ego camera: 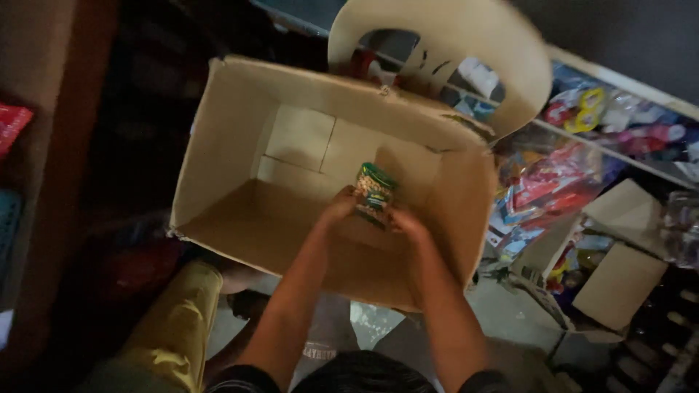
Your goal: Picking instant noodle packets and other snacks from store shelves and packing them into a cardboard box.
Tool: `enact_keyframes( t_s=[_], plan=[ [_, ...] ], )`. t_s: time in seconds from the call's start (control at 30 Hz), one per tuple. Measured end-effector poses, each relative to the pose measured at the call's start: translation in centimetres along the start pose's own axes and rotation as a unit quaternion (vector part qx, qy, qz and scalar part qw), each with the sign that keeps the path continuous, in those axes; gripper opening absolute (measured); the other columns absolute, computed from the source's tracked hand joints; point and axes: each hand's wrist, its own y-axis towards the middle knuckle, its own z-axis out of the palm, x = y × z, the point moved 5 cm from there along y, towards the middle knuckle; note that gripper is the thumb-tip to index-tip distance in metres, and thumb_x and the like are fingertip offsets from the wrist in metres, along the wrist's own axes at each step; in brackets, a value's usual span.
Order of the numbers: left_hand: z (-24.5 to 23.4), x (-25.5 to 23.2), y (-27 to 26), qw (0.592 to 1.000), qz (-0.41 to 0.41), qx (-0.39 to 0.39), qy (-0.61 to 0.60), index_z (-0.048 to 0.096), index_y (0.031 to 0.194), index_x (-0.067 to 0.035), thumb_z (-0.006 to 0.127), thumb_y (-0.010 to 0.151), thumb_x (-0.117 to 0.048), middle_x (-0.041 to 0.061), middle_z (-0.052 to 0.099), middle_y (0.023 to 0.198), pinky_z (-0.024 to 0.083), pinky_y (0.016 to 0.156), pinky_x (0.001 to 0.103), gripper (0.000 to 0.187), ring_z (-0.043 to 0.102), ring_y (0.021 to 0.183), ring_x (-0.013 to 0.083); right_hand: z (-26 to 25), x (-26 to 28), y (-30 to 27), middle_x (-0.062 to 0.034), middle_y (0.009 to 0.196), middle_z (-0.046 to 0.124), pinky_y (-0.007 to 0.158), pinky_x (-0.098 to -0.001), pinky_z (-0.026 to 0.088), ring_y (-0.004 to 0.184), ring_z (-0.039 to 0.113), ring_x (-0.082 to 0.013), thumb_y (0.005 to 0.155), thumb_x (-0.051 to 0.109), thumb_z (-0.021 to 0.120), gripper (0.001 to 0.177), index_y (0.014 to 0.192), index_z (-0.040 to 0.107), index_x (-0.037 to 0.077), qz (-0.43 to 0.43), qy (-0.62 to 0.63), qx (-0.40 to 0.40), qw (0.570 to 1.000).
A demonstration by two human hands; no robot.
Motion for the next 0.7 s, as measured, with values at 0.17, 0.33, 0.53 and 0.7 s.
enact_keyframes(
  t_s=[0.17, 0.33, 0.53, 0.7],
  plan=[
    [-1.9, -3.1, -1.3, 0.996, 0.066, -0.001, -0.053, 0.064, 0.112, 0.0, 0.067, 0.1, -0.039, 0.007, 0.065, 0.097, 0.047, 0.081, 0.033, 0.041, 0.056, 0.091, 0.015, -0.9, 10.8, -11.6, -0.0003, 0.111, 0.067, 0.084, -0.0312, 0.053, 0.099, 0.062, -0.0124, 0.096, 0.039, 0.071, 0.039, 0.122, 0.063, 0.011, -0.213, 0.128, 0.004, 0.969],
    [1.5, -17.6, -5.3, 0.97, 0.231, 0.035, -0.069, 0.063, 0.119, -0.003, 0.065, 0.099, -0.03, 0.002, 0.067, 0.105, 0.049, 0.086, 0.029, 0.033, 0.058, 0.098, 0.0104, -7.0, 22.6, -28.9, -0.0022, 0.119, 0.063, 0.091, -0.0323, 0.058, 0.108, 0.064, -0.0142, 0.095, 0.025, 0.077, 0.039, 0.126, 0.063, 0.005, -0.545, -0.09, -0.181, 0.814],
    [11.0, -30.7, -8.1, 0.901, 0.426, -0.085, 0.003, 0.056, 0.131, 0.0, 0.067, 0.1, -0.019, 0.008, 0.07, 0.108, 0.054, 0.087, 0.033, 0.038, 0.064, 0.099, 0.0134, -18.7, 26.0, -39.2, -0.0037, 0.128, 0.063, 0.099, -0.031, 0.053, 0.115, 0.061, -0.0118, 0.094, 0.013, 0.07, 0.054, 0.141, 0.046, 0.004, -0.591, 0.05, -0.127, 0.795],
    [19.8, -36.3, -3.6, 0.891, 0.453, -0.029, 0.007, 0.03, 0.155, -0.005, 0.071, 0.093, -0.011, 0.011, 0.064, 0.12, 0.058, 0.081, 0.033, 0.075, 0.066, 0.098, 0.0185, -28.8, 26.0, -45.6, -0.009, 0.119, 0.071, 0.097, -0.0312, 0.054, 0.112, 0.067, -0.0148, 0.095, 0.014, 0.071, 0.042, 0.13, 0.051, 0.0, -0.619, -0.014, -0.273, 0.736]
  ],
)
